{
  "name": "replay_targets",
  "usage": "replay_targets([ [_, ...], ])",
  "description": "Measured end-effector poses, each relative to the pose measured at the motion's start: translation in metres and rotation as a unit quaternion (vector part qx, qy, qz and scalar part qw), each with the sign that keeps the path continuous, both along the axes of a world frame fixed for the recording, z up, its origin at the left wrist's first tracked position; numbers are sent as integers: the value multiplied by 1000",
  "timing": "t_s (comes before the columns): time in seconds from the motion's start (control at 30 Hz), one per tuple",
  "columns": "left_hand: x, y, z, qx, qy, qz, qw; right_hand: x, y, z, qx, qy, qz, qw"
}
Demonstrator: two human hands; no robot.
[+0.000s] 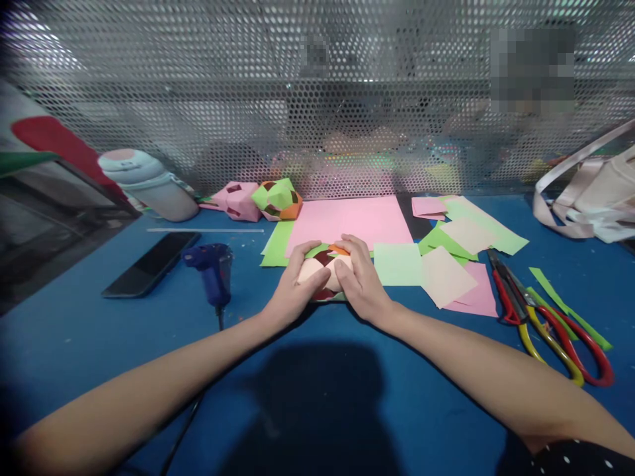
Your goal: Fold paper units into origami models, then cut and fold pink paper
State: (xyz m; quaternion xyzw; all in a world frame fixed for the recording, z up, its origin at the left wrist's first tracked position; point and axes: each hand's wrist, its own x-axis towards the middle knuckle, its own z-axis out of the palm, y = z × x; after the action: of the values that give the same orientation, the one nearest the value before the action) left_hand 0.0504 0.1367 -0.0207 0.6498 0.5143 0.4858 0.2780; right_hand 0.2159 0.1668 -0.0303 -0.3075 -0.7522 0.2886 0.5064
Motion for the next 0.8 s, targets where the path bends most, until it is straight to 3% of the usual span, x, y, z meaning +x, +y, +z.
replay_targets([
  [0.3,-6,4,-1,24,-39,-27,999,1,-1,2,-18,8,10,1000],
  [0.67,-3,4,1,-14,-31,-11,999,0,-1,4,-34,9,5,999],
  [0.8,-4,5,-1,-16,-46,-12,999,3,-1,5,-59,14,31,998],
])
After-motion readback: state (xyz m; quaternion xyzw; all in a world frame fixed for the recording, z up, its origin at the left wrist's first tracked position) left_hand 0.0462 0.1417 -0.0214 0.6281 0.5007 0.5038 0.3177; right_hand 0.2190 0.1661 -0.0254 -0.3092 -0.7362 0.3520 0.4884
